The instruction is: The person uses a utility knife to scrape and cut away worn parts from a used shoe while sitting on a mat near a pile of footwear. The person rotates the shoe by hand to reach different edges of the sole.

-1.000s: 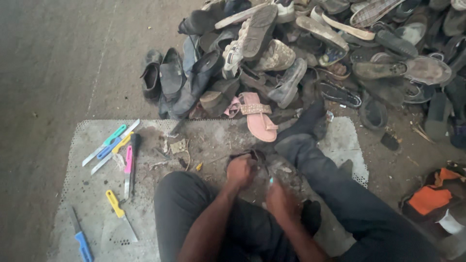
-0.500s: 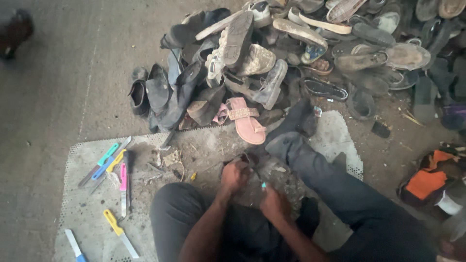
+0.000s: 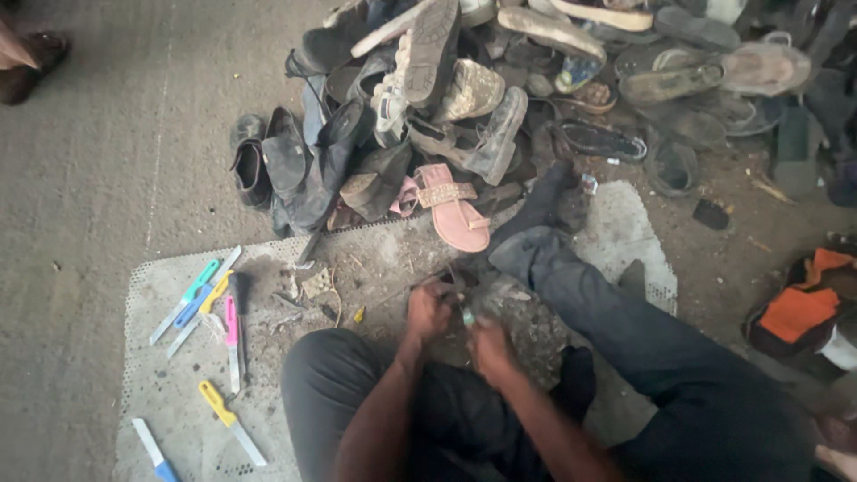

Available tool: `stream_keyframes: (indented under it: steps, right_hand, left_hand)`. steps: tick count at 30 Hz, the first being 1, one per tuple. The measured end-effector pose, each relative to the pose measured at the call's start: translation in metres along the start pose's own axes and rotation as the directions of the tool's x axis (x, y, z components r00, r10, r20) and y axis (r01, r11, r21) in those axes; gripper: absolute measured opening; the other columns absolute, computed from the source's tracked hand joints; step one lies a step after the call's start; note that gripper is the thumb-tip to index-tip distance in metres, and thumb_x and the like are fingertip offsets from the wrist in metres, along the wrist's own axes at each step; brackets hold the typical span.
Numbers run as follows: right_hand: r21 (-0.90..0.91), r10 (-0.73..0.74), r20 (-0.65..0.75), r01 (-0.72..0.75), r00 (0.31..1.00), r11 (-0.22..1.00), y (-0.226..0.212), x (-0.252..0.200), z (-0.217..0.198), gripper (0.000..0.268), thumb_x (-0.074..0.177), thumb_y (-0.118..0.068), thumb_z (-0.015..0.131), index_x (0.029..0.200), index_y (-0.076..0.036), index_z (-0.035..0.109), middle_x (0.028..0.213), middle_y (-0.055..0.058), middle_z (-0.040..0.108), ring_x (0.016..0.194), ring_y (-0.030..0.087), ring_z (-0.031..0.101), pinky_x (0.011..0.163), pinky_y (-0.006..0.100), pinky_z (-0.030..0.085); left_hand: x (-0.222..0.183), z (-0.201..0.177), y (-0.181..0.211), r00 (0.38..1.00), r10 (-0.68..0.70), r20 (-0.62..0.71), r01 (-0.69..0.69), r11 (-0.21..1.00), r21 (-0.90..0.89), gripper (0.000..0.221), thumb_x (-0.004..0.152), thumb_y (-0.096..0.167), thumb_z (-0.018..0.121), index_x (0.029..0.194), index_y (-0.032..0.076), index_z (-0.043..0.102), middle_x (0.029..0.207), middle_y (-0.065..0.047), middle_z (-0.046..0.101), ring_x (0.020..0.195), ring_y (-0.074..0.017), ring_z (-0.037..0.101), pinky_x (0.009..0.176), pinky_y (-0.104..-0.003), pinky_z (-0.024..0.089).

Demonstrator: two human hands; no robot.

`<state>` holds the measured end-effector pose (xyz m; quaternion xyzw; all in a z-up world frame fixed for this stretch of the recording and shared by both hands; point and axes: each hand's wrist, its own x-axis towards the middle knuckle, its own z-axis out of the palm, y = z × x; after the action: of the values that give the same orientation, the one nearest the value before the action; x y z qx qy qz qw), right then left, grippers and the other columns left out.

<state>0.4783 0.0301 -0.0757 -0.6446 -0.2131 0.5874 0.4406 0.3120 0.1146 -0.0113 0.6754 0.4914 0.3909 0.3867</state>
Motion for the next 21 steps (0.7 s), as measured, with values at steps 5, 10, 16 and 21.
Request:
stream_keyframes:
  steps: [5, 10, 16, 21]
  right_hand:
    - [-0.144, 0.0, -0.047, -0.007, 0.999, 0.989, 0.007, -0.009, 0.012, 0.014, 0.1, -0.024, 0.058, 0.1, -0.012, 0.066, 0.059, 0.001, 0.052, 0.037, 0.014, 0.04, 0.033, 0.034, 0.03]
    - [-0.056, 0.191, -0.038, -0.193, 0.981, 0.98, -0.017, -0.038, 0.01, 0.016, 0.097, -0.025, 0.057, 0.11, -0.024, 0.066, 0.058, 0.0, 0.05, 0.035, 0.015, 0.036, 0.032, 0.034, 0.028]
    - [-0.023, 0.106, -0.023, -0.106, 0.994, 0.994, -0.007, -0.015, 0.024, 0.019, 0.1, -0.025, 0.057, 0.113, -0.013, 0.064, 0.06, 0.002, 0.052, 0.038, 0.015, 0.041, 0.034, 0.035, 0.032]
    - [-0.066, 0.178, -0.02, -0.179, 0.984, 0.982, -0.012, -0.051, 0.019, 0.02, 0.099, -0.026, 0.058, 0.11, -0.012, 0.066, 0.061, 0.005, 0.055, 0.039, 0.017, 0.045, 0.036, 0.036, 0.036]
  left_hand:
    - [0.0, -0.002, 0.011, 1.0, -0.023, -0.02, 0.025, 0.997, 0.074, 0.023, 0.079, 0.024, 0.075, 0.098, 0.013, 0.082, 0.09, -0.017, 0.074, 0.087, -0.0363, 0.071, 0.076, -0.045, 0.054]
    - [-0.001, 0.001, 0.009, 0.998, 0.028, -0.062, -0.025, 0.998, 0.053, 0.022, 0.082, 0.025, 0.077, 0.099, 0.011, 0.079, 0.093, -0.017, 0.074, 0.088, -0.0369, 0.071, 0.077, -0.046, 0.055]
    - [-0.006, 0.001, 0.013, 0.976, 0.158, -0.151, -0.147, 0.986, 0.084, 0.02, 0.081, 0.022, 0.076, 0.096, 0.01, 0.08, 0.089, -0.014, 0.073, 0.086, -0.0363, 0.07, 0.076, -0.045, 0.055]
    - [-0.006, 0.001, 0.026, 0.987, 0.036, -0.16, -0.038, 0.999, -0.008, 0.021, 0.079, 0.02, 0.076, 0.097, 0.009, 0.081, 0.085, -0.014, 0.072, 0.082, -0.0324, 0.071, 0.072, -0.042, 0.055]
